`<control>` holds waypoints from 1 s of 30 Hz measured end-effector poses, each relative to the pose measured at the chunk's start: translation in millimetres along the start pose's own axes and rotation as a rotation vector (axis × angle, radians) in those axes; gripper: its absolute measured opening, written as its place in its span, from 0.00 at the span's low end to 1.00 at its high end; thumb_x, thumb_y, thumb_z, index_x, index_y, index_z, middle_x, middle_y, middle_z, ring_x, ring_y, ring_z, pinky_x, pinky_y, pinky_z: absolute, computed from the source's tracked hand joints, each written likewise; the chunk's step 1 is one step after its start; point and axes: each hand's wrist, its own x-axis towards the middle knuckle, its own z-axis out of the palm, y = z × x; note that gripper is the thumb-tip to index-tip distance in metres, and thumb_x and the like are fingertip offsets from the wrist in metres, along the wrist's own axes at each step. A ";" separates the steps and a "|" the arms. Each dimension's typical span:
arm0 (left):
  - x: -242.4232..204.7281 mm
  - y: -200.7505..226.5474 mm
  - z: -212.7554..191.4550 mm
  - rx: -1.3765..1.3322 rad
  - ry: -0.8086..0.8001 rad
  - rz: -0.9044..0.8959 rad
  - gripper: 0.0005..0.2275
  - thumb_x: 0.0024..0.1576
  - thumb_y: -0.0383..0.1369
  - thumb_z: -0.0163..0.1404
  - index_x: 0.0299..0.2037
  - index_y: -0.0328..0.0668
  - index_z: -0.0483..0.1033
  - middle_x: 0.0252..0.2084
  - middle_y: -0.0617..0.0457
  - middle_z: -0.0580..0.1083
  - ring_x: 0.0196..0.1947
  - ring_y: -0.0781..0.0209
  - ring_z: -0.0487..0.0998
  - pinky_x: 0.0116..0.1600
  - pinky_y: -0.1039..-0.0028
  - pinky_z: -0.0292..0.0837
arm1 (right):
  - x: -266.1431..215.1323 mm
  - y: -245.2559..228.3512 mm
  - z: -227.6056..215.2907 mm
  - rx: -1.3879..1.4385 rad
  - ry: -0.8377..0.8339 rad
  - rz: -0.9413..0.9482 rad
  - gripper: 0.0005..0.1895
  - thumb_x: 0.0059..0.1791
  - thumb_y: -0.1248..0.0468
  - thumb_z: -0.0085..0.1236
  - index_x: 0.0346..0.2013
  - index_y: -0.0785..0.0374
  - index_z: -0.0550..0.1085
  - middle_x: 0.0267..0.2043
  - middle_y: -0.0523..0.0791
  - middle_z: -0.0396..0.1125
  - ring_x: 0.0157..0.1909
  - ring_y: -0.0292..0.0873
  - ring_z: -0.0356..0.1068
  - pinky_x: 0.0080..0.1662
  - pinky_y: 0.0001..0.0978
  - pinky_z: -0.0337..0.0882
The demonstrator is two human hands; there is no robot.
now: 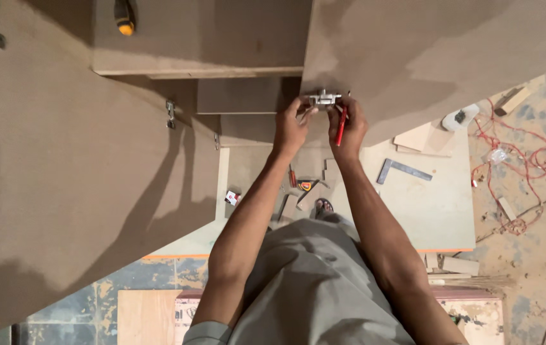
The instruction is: The person measures and marks positions on a cabinet door and frame using a tape measure and pencil. They unpack a cabinet lock, assemble it with a key, and mark the door for installation. The person also uses a wooden template to mark alignment on the cabinet frame.
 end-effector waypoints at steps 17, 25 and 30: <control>9.5 -50.8 13.6 -0.046 -0.032 0.004 0.15 0.58 0.26 0.56 0.55 0.36 0.74 0.48 0.49 0.79 0.48 0.60 0.80 0.53 0.71 0.76 | -1.1 22.4 13.7 -0.052 0.047 0.105 0.12 0.49 0.70 0.64 0.46 0.66 0.75 0.40 0.50 0.75 0.39 0.43 0.77 0.42 0.34 0.75; 6.3 -18.4 4.3 0.145 0.008 0.027 0.13 0.57 0.28 0.58 0.52 0.36 0.76 0.42 0.46 0.79 0.43 0.55 0.79 0.47 0.68 0.75 | -3.4 28.1 17.7 0.092 0.083 0.059 0.12 0.49 0.69 0.63 0.47 0.65 0.74 0.40 0.50 0.75 0.40 0.43 0.75 0.43 0.33 0.75; 0.3 -19.1 2.2 0.086 -0.039 -0.023 0.12 0.59 0.27 0.56 0.52 0.36 0.75 0.43 0.47 0.80 0.43 0.57 0.80 0.47 0.69 0.75 | -8.0 28.1 15.4 0.020 0.065 0.080 0.11 0.49 0.70 0.63 0.46 0.66 0.75 0.39 0.49 0.75 0.40 0.42 0.76 0.44 0.33 0.74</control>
